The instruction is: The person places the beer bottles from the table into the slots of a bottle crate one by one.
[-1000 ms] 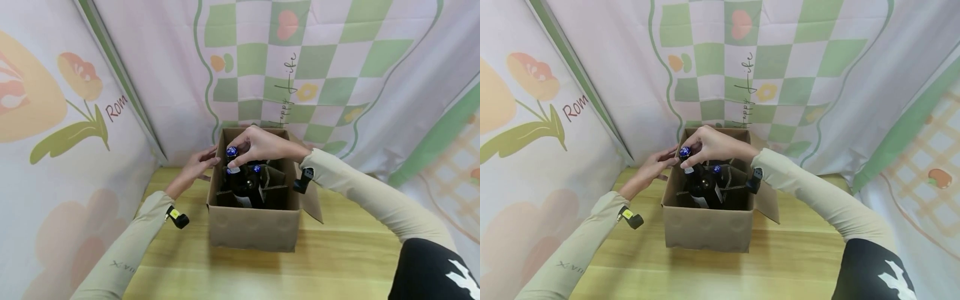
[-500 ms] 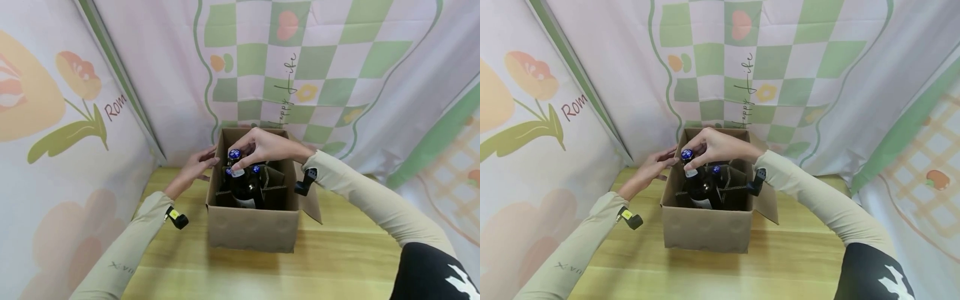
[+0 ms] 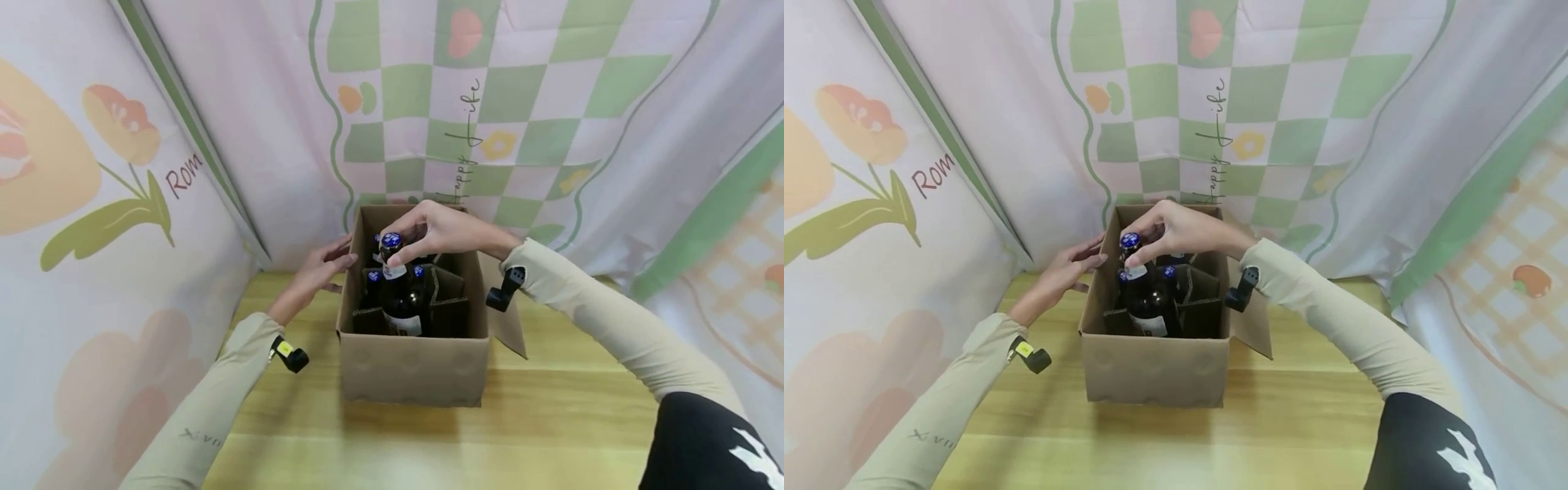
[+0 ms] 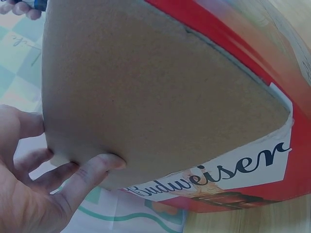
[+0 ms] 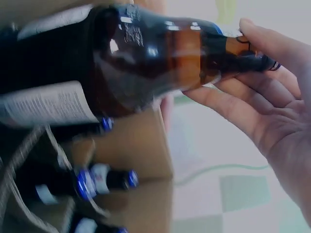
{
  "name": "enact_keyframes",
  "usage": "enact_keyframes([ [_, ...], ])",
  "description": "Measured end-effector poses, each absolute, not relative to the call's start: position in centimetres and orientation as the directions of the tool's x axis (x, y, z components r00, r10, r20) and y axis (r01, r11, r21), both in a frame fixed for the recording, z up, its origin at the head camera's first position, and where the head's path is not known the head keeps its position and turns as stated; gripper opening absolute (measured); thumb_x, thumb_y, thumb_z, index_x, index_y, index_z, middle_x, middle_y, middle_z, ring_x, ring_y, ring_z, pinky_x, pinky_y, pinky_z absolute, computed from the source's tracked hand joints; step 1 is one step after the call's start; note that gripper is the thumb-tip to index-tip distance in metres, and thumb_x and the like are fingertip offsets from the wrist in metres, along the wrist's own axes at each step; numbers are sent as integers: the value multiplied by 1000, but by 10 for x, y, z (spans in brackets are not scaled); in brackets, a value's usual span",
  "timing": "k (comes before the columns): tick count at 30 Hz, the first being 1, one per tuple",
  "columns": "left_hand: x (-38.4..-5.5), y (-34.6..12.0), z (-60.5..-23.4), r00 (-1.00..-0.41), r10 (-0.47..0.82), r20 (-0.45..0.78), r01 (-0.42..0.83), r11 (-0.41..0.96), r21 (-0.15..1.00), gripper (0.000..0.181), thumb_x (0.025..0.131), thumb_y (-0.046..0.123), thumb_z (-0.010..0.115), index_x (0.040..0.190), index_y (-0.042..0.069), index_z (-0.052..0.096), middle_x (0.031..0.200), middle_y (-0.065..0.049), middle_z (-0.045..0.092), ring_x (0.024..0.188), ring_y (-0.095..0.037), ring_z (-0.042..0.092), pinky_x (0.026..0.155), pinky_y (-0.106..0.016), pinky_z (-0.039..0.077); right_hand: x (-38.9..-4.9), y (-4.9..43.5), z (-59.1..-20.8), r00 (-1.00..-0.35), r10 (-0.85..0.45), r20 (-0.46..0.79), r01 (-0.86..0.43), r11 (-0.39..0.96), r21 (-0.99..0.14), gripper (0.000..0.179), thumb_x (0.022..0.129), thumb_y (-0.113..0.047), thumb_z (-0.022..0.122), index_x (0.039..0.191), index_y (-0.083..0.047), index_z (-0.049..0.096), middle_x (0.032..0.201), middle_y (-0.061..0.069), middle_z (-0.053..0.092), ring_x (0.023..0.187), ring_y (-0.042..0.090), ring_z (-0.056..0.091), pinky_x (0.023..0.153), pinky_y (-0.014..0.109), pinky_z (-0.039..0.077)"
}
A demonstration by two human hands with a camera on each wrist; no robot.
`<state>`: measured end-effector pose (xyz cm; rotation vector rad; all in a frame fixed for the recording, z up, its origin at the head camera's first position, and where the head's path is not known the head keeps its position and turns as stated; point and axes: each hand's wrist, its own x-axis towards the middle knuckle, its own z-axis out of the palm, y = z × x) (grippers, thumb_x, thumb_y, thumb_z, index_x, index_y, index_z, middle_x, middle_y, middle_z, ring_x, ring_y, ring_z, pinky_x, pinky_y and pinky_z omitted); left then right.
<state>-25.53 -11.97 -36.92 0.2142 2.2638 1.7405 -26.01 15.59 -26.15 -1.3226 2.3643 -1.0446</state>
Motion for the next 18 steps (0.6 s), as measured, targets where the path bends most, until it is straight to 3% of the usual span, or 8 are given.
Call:
enact_keyframes([
  [4, -254, -122, -373, -949, 295, -115, -37, 258, 966, 66, 106, 29, 62, 165, 28, 33, 169, -13, 35, 142, -41, 50, 85, -46, 66, -261, 157, -267, -640, -748, 176, -656, 413, -631, 38, 90, -22, 84, 123, -5, 77, 65, -5, 58, 58, 8, 48, 59, 20, 44],
  [8, -253, -122, -376, -941, 313, -132, -51, 255, 966, 66, 107, 26, 60, 166, 26, 31, 169, -14, 34, 142, -41, 50, 86, -46, 66, -251, 158, -278, -688, -708, 156, -621, 465, -631, 35, 90, -22, 85, 116, 1, 78, 66, -2, 67, 55, 8, 60, 54, 20, 51],
  [10, -252, -123, -375, -942, 310, -132, -51, 256, 965, 65, 107, 25, 59, 166, 25, 31, 169, -15, 34, 142, -42, 49, 86, -46, 66, -245, 156, -283, -678, -721, 143, -626, 464, -627, 32, 90, -23, 85, 112, -1, 79, 65, -5, 65, 54, 7, 58, 54, 19, 49],
  [14, -252, -125, -371, -949, 297, -110, -31, 258, 966, 65, 107, 25, 59, 166, 23, 32, 169, -16, 33, 141, -44, 50, 85, -46, 66, -241, 151, -288, -647, -747, 155, -668, 457, -587, 22, 88, -21, 86, 105, -7, 82, 60, -9, 48, 53, 5, 38, 53, 21, 33],
  [18, -252, -126, -370, -945, 305, -115, -33, 264, 964, 66, 107, 26, 60, 166, 24, 31, 169, -16, 33, 142, -43, 49, 86, -47, 66, -245, 146, -287, -605, -786, 126, -702, 451, -552, 23, 87, -19, 87, 104, -5, 82, 60, -10, 52, 54, 5, 38, 56, 21, 37],
])
